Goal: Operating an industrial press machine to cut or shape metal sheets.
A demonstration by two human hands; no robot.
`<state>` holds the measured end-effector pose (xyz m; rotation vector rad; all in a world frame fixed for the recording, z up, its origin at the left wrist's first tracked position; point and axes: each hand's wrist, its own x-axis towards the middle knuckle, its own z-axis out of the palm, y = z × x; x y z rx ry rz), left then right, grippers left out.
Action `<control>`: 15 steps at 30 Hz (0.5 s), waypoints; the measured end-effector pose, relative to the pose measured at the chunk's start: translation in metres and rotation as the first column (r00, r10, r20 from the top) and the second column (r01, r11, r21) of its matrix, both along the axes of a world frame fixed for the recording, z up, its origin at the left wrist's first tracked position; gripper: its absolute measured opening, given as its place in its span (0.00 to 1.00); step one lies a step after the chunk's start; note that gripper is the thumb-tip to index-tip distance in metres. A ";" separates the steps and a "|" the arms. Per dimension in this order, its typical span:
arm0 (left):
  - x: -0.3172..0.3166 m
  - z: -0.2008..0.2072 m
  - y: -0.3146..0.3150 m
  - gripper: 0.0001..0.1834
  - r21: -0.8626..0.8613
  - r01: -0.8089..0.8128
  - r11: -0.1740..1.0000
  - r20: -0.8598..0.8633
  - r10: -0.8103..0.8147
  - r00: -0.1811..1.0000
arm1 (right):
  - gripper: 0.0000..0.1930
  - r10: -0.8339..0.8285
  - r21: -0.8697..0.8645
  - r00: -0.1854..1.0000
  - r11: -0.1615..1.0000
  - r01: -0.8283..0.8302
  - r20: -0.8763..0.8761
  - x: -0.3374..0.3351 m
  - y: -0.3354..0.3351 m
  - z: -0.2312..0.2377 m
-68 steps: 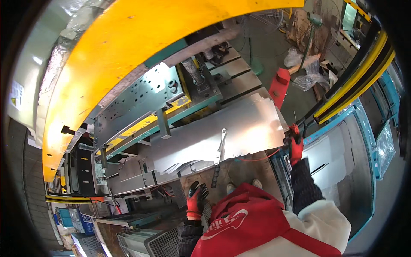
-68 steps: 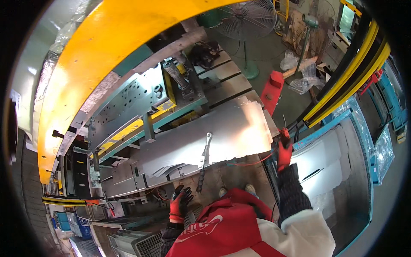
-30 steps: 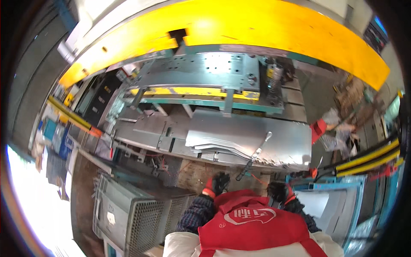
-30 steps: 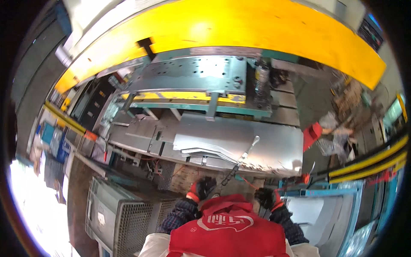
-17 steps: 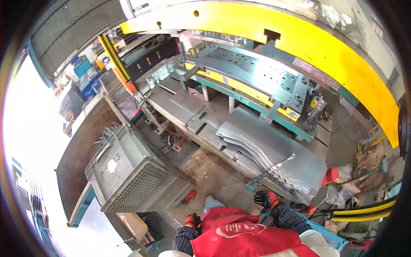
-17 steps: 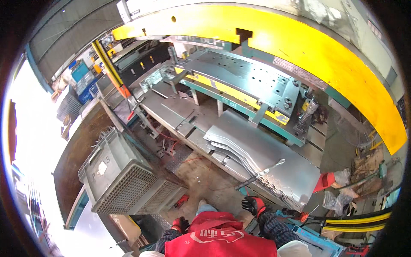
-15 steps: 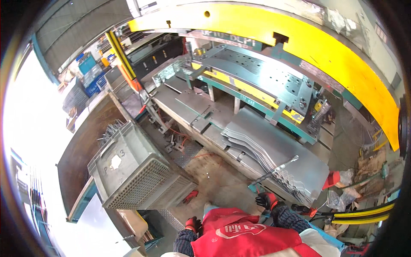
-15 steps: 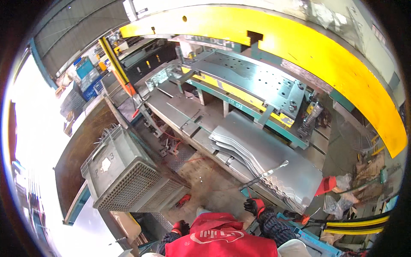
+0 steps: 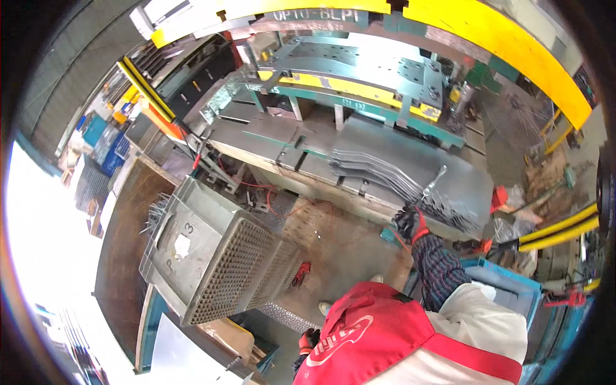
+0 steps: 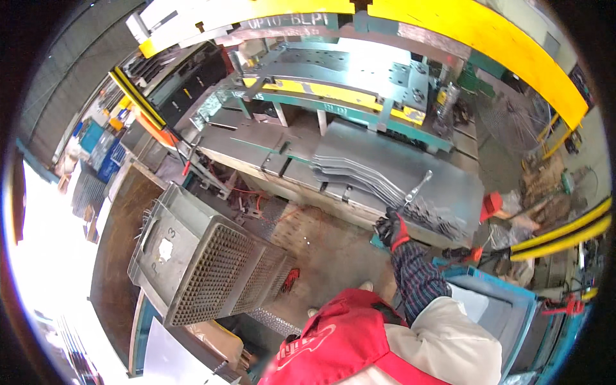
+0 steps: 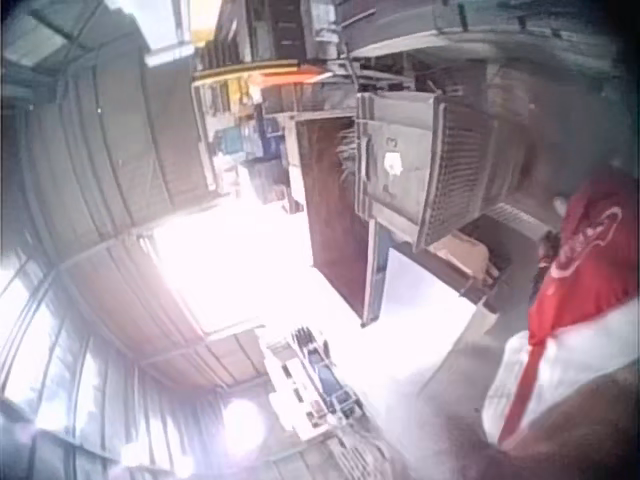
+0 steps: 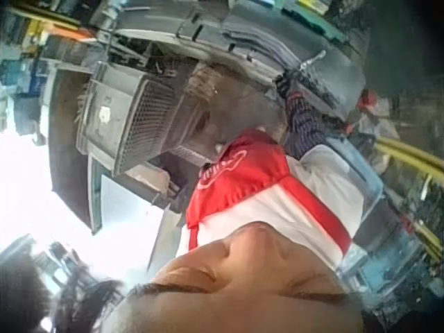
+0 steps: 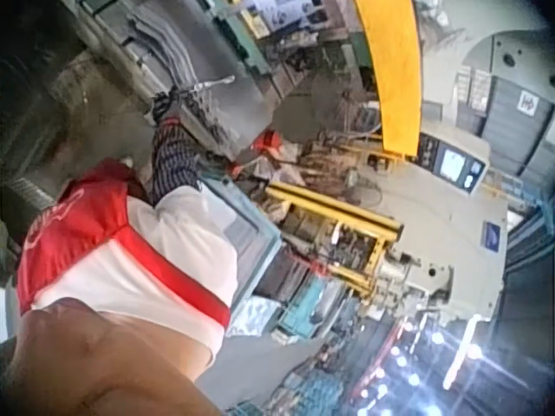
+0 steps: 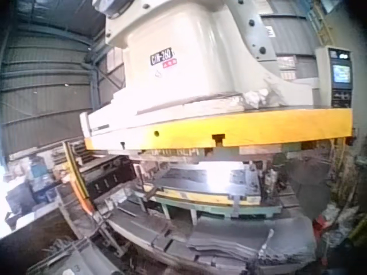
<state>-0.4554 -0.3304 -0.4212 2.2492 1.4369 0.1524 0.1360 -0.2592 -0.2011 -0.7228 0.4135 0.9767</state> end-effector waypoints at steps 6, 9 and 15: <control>-0.071 0.015 0.011 0.23 -0.984 0.089 0.152 0.175 0.906 0.385 | 0.12 0.006 0.007 0.987 1.000 -0.007 0.158 -0.011 -0.064 0.045; -0.101 0.004 0.013 0.20 -0.991 0.132 0.027 0.075 0.925 0.372 | 0.12 -0.037 0.324 0.977 0.945 -0.035 0.210 -0.006 -0.074 0.064; -0.082 0.045 0.042 0.18 -0.972 -0.194 -0.136 -0.168 0.973 0.158 | 0.12 0.000 -0.196 0.879 0.975 0.107 0.478 -0.030 -0.108 0.081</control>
